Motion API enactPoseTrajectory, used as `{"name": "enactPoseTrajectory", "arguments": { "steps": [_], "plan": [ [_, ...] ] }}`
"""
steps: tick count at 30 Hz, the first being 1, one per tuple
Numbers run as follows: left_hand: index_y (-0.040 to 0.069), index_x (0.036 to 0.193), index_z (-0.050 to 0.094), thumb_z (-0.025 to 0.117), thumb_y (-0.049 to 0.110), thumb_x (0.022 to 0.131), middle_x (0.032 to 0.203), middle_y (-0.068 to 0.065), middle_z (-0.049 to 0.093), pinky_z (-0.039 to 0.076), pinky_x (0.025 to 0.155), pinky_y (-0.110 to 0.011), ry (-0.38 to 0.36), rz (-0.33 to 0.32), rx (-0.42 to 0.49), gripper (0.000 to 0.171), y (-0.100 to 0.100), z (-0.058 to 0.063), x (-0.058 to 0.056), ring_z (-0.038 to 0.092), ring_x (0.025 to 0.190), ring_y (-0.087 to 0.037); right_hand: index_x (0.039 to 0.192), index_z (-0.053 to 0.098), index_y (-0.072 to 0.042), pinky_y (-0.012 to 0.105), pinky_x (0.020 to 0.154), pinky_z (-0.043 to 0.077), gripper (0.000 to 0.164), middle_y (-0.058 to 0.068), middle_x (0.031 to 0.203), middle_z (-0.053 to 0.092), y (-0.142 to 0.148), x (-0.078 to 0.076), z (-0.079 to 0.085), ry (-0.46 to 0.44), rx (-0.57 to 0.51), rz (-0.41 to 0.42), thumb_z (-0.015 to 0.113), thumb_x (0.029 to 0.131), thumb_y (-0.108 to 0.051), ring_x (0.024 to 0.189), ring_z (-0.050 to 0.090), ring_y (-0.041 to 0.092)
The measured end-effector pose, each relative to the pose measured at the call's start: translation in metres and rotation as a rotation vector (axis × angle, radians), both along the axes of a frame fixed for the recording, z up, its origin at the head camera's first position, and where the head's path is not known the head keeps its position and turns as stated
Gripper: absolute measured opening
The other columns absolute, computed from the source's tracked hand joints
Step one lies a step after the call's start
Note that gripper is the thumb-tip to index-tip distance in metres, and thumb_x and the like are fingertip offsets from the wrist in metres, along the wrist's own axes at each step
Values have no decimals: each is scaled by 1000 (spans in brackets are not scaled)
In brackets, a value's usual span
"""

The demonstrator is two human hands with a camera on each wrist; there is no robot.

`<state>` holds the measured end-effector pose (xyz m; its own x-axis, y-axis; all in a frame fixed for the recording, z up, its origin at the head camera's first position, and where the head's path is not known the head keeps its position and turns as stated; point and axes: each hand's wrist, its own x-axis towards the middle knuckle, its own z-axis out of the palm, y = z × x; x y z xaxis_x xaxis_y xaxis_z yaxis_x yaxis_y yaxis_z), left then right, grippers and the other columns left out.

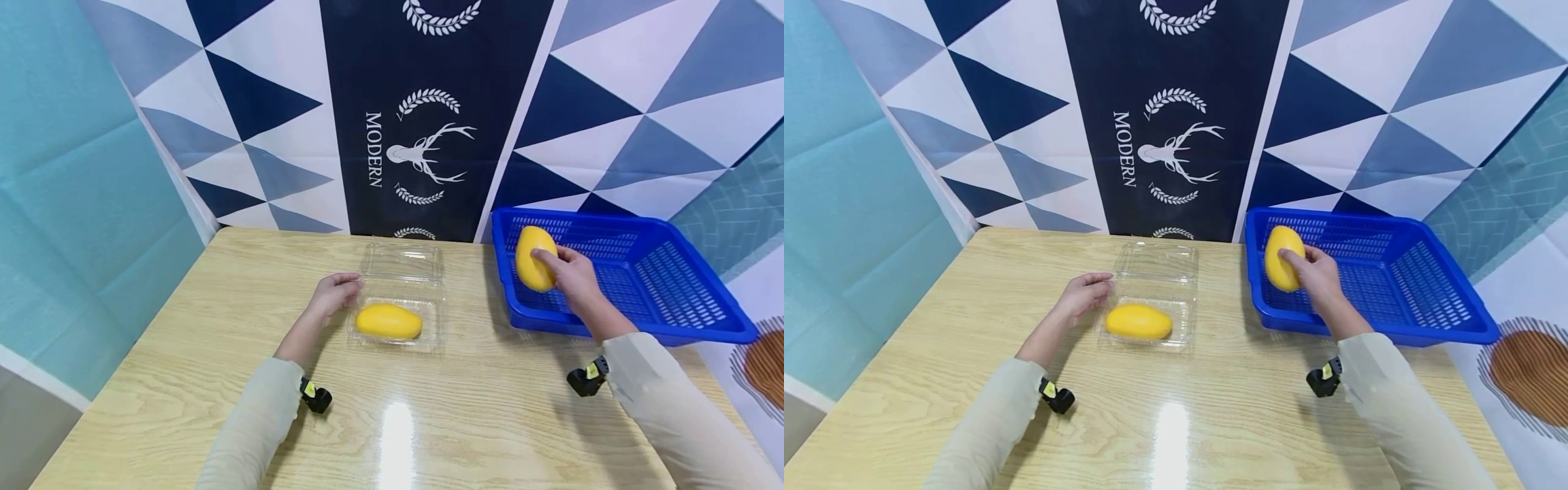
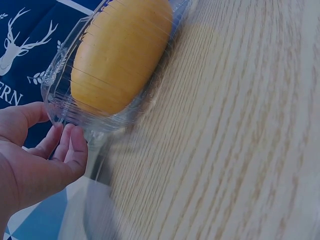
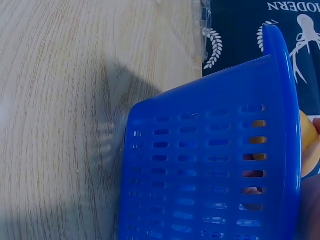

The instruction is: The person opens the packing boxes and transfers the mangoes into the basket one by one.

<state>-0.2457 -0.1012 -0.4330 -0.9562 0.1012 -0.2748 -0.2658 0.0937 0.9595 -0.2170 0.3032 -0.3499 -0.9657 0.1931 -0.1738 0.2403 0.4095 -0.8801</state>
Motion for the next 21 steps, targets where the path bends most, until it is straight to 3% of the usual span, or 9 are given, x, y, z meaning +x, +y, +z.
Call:
{"name": "enactPoseTrajectory", "arguments": {
  "steps": [21],
  "plan": [
    [3,129,53,58,15,92,126,-15,56,51,83,-25,-17,0,20,40,0,0,1,57,105,-24,147,24,-2,14,67,49,87,1,110,46,2,0,-3,-2,31,-17,50,87,-59,77,51,-1]
  ]
}}
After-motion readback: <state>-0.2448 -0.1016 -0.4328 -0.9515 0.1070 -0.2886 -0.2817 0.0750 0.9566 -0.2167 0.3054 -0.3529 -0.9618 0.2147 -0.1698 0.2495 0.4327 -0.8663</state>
